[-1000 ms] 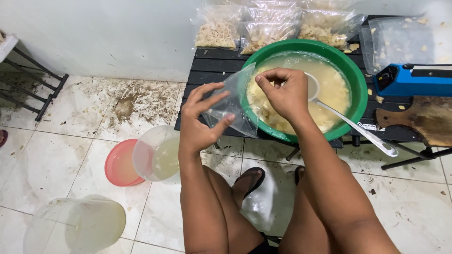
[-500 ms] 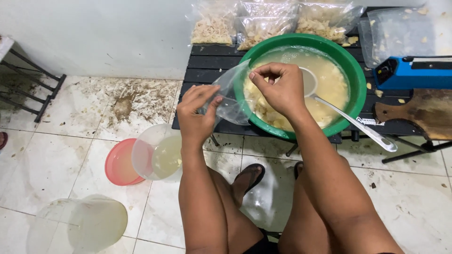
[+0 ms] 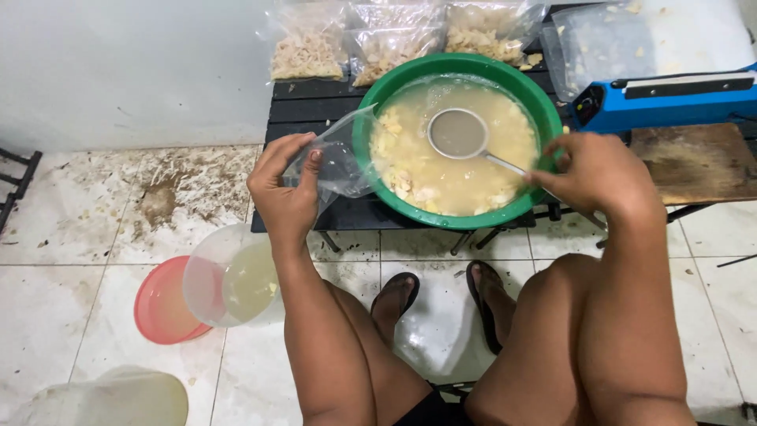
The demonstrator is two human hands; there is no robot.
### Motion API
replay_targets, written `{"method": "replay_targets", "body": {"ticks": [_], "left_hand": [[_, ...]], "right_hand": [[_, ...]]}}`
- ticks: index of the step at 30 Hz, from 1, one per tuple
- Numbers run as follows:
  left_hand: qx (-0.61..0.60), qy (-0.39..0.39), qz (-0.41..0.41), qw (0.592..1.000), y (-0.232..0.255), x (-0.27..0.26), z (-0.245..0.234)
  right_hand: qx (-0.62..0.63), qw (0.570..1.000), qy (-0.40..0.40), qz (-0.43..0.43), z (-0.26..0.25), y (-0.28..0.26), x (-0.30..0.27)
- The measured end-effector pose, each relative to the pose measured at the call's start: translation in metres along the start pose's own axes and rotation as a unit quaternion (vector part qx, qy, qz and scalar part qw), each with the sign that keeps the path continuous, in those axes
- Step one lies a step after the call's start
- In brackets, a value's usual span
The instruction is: The person scoops pieces of fruit from a basin of water using a strainer, places them into plastic bags, and then seals the bags using a heat sealer.
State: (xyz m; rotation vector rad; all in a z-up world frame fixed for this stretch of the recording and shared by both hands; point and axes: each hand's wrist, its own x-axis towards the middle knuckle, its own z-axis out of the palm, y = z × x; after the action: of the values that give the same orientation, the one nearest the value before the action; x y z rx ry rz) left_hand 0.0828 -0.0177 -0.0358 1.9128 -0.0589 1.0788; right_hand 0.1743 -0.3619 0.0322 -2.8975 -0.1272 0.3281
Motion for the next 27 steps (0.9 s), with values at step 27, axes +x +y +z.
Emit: {"method": "replay_targets", "body": {"ticks": [27], "left_hand": [[0.012,0.02,0.032,0.999,-0.012,-0.005,0.014]], "right_hand": [[-0.105,0.811,0.504,-0.278,0.07,0.073,0.063]]}}
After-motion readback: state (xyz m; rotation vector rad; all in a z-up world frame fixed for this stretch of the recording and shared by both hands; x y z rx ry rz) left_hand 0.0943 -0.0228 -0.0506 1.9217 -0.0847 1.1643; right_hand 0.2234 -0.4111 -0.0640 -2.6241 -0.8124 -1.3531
